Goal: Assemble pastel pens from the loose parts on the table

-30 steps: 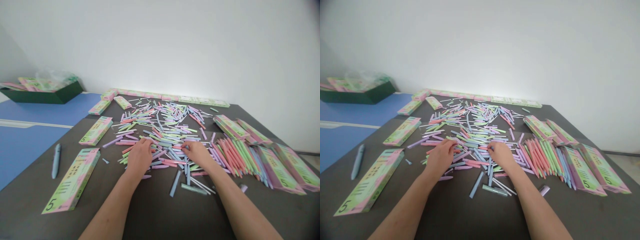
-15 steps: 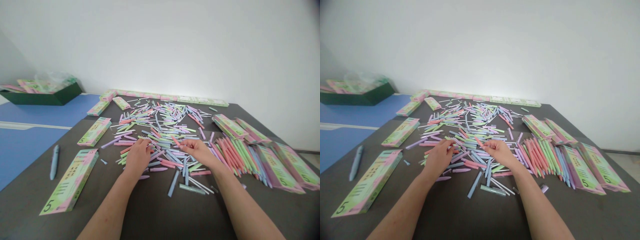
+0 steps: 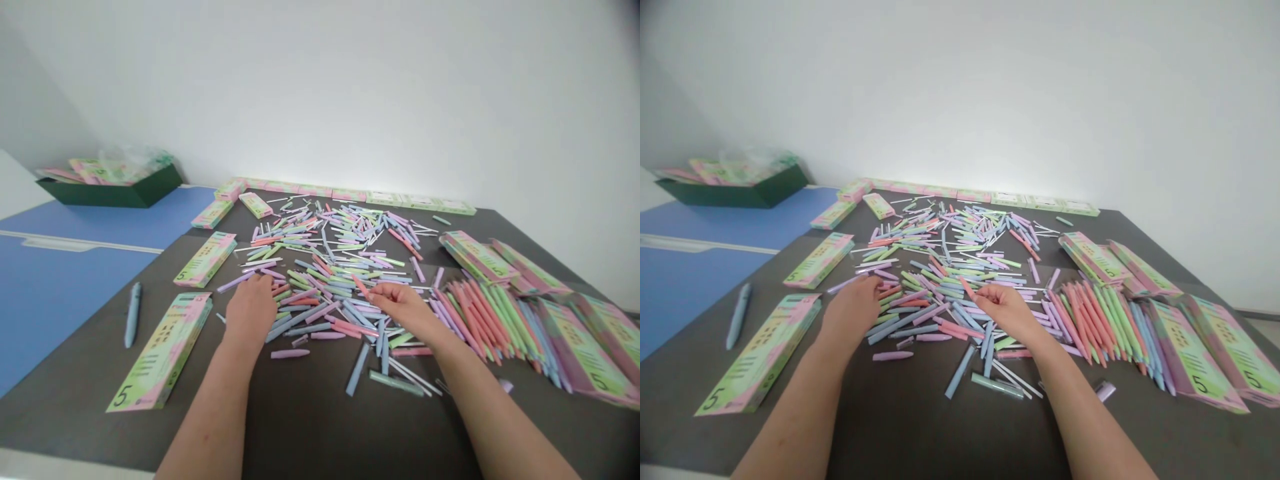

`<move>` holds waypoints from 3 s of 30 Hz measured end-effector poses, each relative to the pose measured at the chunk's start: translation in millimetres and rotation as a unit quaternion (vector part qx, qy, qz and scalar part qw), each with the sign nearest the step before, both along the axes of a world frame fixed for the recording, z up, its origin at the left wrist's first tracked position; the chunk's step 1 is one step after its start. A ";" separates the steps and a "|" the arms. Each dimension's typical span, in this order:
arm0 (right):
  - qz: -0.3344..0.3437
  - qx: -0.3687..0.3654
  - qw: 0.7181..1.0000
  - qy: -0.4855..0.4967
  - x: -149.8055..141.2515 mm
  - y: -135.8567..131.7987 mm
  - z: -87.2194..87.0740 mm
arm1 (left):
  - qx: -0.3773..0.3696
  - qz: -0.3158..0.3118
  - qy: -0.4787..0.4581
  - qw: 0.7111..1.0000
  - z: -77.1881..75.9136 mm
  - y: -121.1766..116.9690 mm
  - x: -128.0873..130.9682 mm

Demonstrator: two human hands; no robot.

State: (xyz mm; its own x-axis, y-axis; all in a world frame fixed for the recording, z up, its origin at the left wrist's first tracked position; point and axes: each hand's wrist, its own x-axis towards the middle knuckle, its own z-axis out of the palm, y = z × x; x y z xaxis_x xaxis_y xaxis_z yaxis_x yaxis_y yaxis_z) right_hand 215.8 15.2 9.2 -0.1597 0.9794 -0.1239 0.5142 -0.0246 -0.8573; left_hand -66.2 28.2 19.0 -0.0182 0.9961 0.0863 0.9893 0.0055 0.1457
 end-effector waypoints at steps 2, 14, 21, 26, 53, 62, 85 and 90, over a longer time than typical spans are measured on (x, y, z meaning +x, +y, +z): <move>-0.008 0.007 1.000 -0.019 1.4 1.8 -3.5 | -0.020 0.004 0.013 1.000 0.6 0.9 -10.1; -0.033 0.051 0.986 -0.156 4.3 4.3 -10.8 | -0.040 -0.048 -0.004 0.998 -11.6 13.9 -17.5; -0.012 0.067 0.969 -0.238 5.5 4.5 -10.3 | -0.018 -0.093 -0.123 0.988 16.9 8.9 -3.0; -0.002 0.072 0.965 -0.253 6.0 4.5 -9.2 | -0.125 -0.157 -0.621 0.757 17.9 0.9 32.9; -0.156 -0.202 0.802 0.540 0.3 4.5 0.7 | -0.095 -0.020 -0.811 0.576 -8.3 -7.6 50.3; -0.048 -0.245 0.785 0.567 -20.8 -10.5 16.6 | -0.116 -0.028 -0.814 0.569 -8.7 -10.4 53.7; -0.130 -0.222 0.736 0.626 -5.0 4.1 -2.2 | -0.066 0.017 -0.831 0.553 -7.8 -7.6 54.0; -0.165 -0.151 0.809 0.543 7.6 9.2 -1.7 | -0.023 0.071 -0.841 0.535 -8.4 -2.7 50.3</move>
